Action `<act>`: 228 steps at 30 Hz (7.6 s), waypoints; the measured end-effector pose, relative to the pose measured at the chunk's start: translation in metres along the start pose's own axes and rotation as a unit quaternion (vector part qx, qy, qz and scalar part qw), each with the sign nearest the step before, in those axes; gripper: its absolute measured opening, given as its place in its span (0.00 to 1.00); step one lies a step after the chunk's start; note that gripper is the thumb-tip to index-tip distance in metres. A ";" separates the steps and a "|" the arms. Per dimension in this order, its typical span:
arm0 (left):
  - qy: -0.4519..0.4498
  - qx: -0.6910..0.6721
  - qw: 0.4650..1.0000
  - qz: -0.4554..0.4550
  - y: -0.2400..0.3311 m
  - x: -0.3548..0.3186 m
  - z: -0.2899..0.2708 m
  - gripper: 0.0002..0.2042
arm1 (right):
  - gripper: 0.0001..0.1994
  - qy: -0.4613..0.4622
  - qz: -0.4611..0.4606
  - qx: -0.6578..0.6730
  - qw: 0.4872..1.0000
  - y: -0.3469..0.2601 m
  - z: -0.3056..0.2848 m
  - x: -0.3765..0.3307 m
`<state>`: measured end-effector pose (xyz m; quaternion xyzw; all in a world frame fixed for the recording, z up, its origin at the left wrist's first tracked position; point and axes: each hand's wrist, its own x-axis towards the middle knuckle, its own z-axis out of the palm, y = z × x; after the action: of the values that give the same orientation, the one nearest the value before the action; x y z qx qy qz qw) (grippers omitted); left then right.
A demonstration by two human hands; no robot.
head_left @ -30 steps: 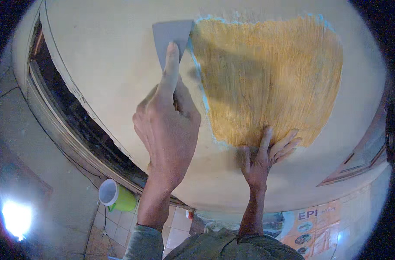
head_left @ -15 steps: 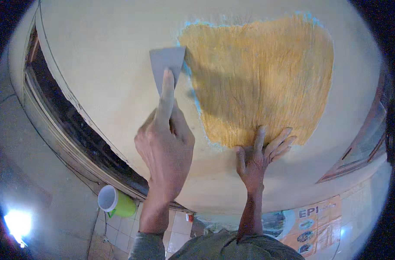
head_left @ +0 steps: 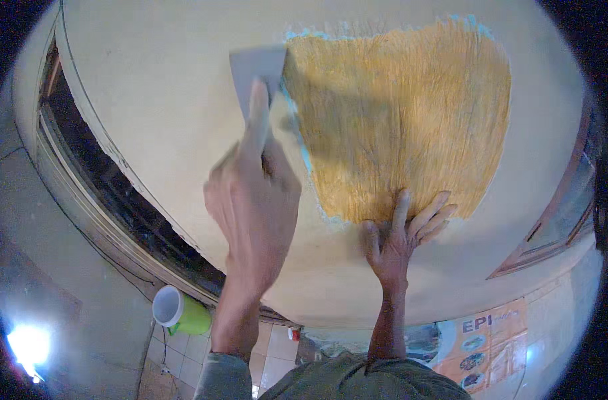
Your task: Scraping a patch of yellow filler or old paint from a white wall using a putty knife.
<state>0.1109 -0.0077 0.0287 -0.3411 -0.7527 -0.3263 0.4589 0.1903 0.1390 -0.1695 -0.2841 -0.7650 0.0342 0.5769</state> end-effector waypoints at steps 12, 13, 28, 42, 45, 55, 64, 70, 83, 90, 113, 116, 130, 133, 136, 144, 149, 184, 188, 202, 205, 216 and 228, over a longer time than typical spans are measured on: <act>-0.002 -0.014 1.000 0.007 -0.001 -0.001 0.004 0.27 | 0.39 0.004 0.007 0.012 1.000 0.000 0.000 0.000; 0.024 0.004 0.999 0.029 -0.001 0.009 0.002 0.27 | 0.40 -0.002 0.004 0.005 1.000 -0.002 -0.001 -0.001; -0.060 -0.111 0.991 -0.045 -0.030 -0.137 0.041 0.30 | 0.38 -0.017 0.023 0.003 1.000 -0.004 -0.003 -0.001; -0.114 -0.111 0.983 -0.093 -0.030 -0.192 0.057 0.30 | 0.36 -0.023 0.040 0.037 0.998 -0.002 -0.002 -0.002; -0.073 -0.124 0.988 -0.056 -0.029 -0.167 0.058 0.31 | 0.37 -0.021 0.033 0.025 0.999 0.001 -0.002 -0.002; -0.075 -0.126 0.988 -0.049 -0.044 -0.205 0.066 0.32 | 0.40 -0.005 0.023 0.040 0.999 0.003 0.002 -0.002; -0.121 -0.136 0.979 -0.090 -0.026 -0.156 0.049 0.34 | 0.42 0.000 0.018 0.010 1.000 0.006 0.002 -0.003; -0.120 -0.131 0.981 -0.077 -0.041 -0.226 0.069 0.34 | 0.41 -0.005 0.015 0.014 1.000 0.003 0.004 -0.002; -0.139 -0.130 0.979 -0.070 -0.041 -0.235 0.075 0.35 | 0.39 -0.005 0.024 0.031 0.999 0.005 0.002 -0.003; -0.139 -0.152 0.976 -0.076 -0.026 -0.207 0.070 0.36 | 0.36 -0.020 0.024 0.029 0.999 0.005 -0.001 -0.001; -0.226 -0.127 0.963 -0.067 -0.022 -0.266 0.085 0.34 | 0.32 -0.018 -0.001 0.032 0.999 0.009 -0.001 -0.004; -0.222 -0.164 0.957 -0.091 -0.016 -0.254 0.084 0.34 | 0.32 -0.014 -0.006 0.045 0.999 0.012 0.003 -0.005; -0.220 -0.175 0.957 -0.074 -0.013 -0.263 0.096 0.34 | 0.33 -0.010 0.004 0.081 0.997 0.010 -0.003 -0.006; -0.209 -0.181 0.959 -0.066 0.002 -0.218 0.087 0.33 | 0.34 0.000 0.006 0.090 0.996 0.009 0.000 -0.005; -0.209 -0.167 0.962 -0.052 0.007 -0.214 0.083 0.33 | 0.38 -0.080 0.065 0.146 0.984 0.023 0.003 -0.022; -0.206 -0.163 0.963 -0.056 -0.010 -0.252 0.099 0.36 | 0.35 0.001 0.006 0.116 0.993 0.007 -0.008 -0.003; -0.139 -0.176 0.974 -0.029 0.001 -0.195 0.093 0.36 | 0.36 -0.065 0.051 0.133 0.988 0.016 -0.002 -0.023; -0.214 -0.223 0.947 -0.091 -0.045 -0.266 0.085 0.34 | 0.41 -0.016 0.010 0.062 0.998 0.007 -0.001 -0.005; -0.174 -0.271 0.943 -0.079 -0.035 -0.196 0.071 0.33 | 0.41 0.002 0.005 0.065 0.998 0.008 -0.002 -0.005; -0.174 -0.273 0.942 -0.085 -0.044 -0.184 0.074 0.33 | 0.42 -0.008 0.005 0.023 1.000 0.006 -0.002 -0.003; -0.130 -0.261 0.955 -0.048 -0.041 -0.162 0.071 0.35 | 0.42 -0.001 0.002 0.037 0.999 0.008 -0.002 -0.004; -0.199 -0.250 0.945 -0.076 -0.042 -0.195 0.064 0.36 | 0.43 -0.005 0.006 0.031 0.999 0.009 0.002 -0.005; -0.203 -0.268 0.937 -0.095 -0.039 -0.249 0.074 0.34 | 0.42 -0.008 0.005 0.049 0.999 0.008 -0.002 -0.006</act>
<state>0.1305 -0.0230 -0.2331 -0.4372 -0.7434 -0.4821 0.1542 0.1968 0.1425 -0.1768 -0.2590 -0.7657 0.0772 0.5836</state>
